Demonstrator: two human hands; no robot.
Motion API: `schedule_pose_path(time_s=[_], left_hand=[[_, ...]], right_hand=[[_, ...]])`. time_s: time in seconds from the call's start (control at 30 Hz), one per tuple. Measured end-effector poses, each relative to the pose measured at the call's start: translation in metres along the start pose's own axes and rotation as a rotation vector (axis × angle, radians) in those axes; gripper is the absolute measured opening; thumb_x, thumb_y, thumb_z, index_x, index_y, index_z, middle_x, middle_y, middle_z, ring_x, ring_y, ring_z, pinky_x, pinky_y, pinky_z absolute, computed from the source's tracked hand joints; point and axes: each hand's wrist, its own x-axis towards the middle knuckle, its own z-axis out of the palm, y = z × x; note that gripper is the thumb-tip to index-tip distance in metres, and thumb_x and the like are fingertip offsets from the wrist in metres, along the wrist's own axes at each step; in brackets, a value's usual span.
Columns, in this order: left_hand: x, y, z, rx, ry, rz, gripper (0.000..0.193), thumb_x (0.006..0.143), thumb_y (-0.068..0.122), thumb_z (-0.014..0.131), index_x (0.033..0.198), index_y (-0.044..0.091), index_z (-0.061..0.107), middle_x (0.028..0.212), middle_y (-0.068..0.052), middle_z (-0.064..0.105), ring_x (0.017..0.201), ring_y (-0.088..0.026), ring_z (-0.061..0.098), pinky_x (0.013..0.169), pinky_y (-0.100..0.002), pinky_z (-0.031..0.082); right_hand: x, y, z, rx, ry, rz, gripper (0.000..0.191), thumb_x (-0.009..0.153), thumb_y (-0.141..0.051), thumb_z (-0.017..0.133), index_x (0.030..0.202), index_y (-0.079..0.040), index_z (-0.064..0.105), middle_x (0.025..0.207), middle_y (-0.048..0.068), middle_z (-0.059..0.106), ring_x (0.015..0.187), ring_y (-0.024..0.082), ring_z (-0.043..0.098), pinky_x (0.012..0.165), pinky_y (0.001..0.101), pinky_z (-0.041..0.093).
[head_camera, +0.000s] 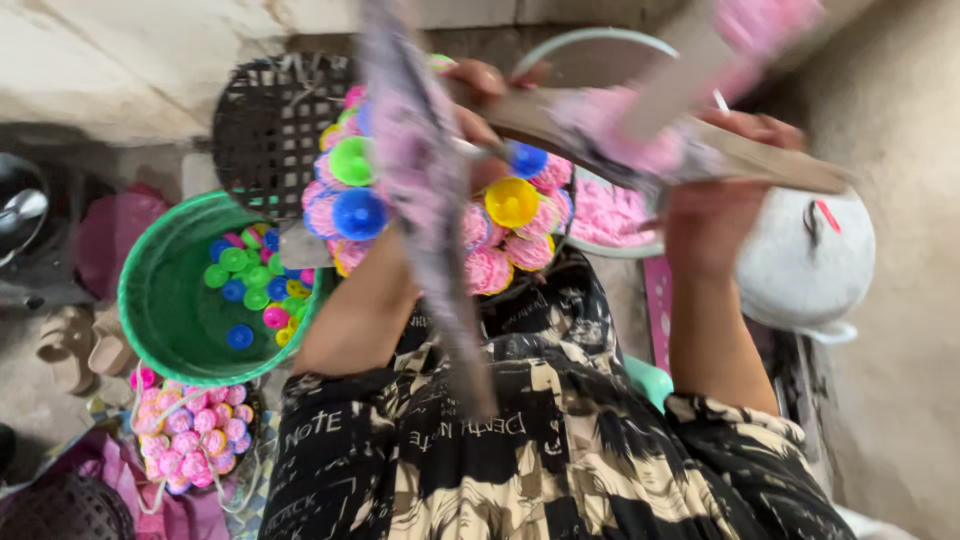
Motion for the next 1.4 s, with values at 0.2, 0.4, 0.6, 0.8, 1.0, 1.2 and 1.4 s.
schedule_pose_path(time_s=[0.2, 0.4, 0.6, 0.8, 1.0, 1.2, 1.4], left_hand=[[-0.008, 0.055, 0.003, 0.150, 0.233, -0.158, 0.029, 0.094, 0.007, 0.081, 0.116, 0.011, 0.063, 0.129, -0.006, 0.054, 0.127, -0.029, 0.053, 0.117, -0.044, 0.041], [0.007, 0.063, 0.013, 0.394, 0.126, -0.129, 0.032, 0.098, 0.019, 0.077, 0.123, 0.014, 0.058, 0.127, -0.003, 0.049, 0.125, -0.025, 0.053, 0.111, -0.044, 0.047], [0.000, 0.060, 0.023, 0.303, 0.192, -0.236, 0.032, 0.098, 0.017, 0.080, 0.124, 0.015, 0.062, 0.129, -0.005, 0.046, 0.122, -0.026, 0.056, 0.115, -0.046, 0.045], [0.003, 0.049, 0.031, 0.469, 0.207, -0.245, 0.033, 0.092, 0.016, 0.082, 0.119, 0.014, 0.063, 0.126, -0.009, 0.047, 0.119, -0.024, 0.054, 0.109, -0.048, 0.047], [0.009, 0.047, 0.043, 0.323, 0.231, -0.265, 0.032, 0.092, 0.014, 0.083, 0.118, 0.014, 0.064, 0.127, -0.010, 0.046, 0.120, -0.026, 0.053, 0.115, -0.052, 0.046], [0.014, 0.046, 0.045, 0.423, 0.196, -0.252, 0.034, 0.092, 0.018, 0.081, 0.120, 0.015, 0.062, 0.128, -0.010, 0.047, 0.120, -0.026, 0.053, 0.114, -0.049, 0.047], [0.009, 0.052, 0.050, 0.354, 0.191, -0.278, 0.034, 0.094, 0.017, 0.082, 0.123, 0.016, 0.062, 0.128, -0.008, 0.046, 0.125, -0.033, 0.059, 0.115, -0.050, 0.047]], right_hand=[[-0.020, 0.110, -0.093, -1.707, -0.802, 0.408, 0.064, 0.082, -0.042, 0.081, 0.135, -0.010, 0.064, 0.130, 0.017, 0.065, 0.120, 0.038, 0.060, 0.089, 0.0553, 0.050], [-0.026, 0.123, -0.181, -1.846, -0.946, 0.508, 0.030, 0.101, -0.040, 0.058, 0.104, -0.021, 0.081, 0.099, 0.009, 0.078, 0.093, 0.030, 0.076, 0.069, 0.0436, 0.057], [-0.023, 0.172, -0.209, -1.984, -0.999, 0.261, 0.026, 0.099, -0.036, 0.062, 0.083, -0.024, 0.079, 0.085, 0.003, 0.079, 0.080, 0.020, 0.078, 0.059, 0.0347, 0.054], [-0.031, 0.227, -0.199, -1.747, -1.042, 0.211, 0.028, 0.092, -0.045, 0.065, 0.089, -0.021, 0.079, 0.089, 0.002, 0.078, 0.082, 0.022, 0.076, 0.066, 0.0385, 0.055], [-0.031, 0.230, -0.201, -1.536, -1.033, 0.406, 0.035, 0.088, -0.050, 0.067, 0.088, -0.017, 0.079, 0.086, 0.007, 0.076, 0.083, 0.028, 0.074, 0.070, 0.0426, 0.056], [-0.040, 0.241, -0.208, -1.384, -0.995, 0.394, 0.030, 0.086, -0.048, 0.070, 0.094, -0.021, 0.080, 0.089, 0.006, 0.076, 0.086, 0.030, 0.073, 0.073, 0.0450, 0.055], [-0.044, 0.240, -0.219, -1.308, -1.040, 0.480, 0.024, 0.085, -0.040, 0.070, 0.104, -0.029, 0.082, 0.088, 0.006, 0.076, 0.085, 0.030, 0.073, 0.073, 0.0437, 0.056]])
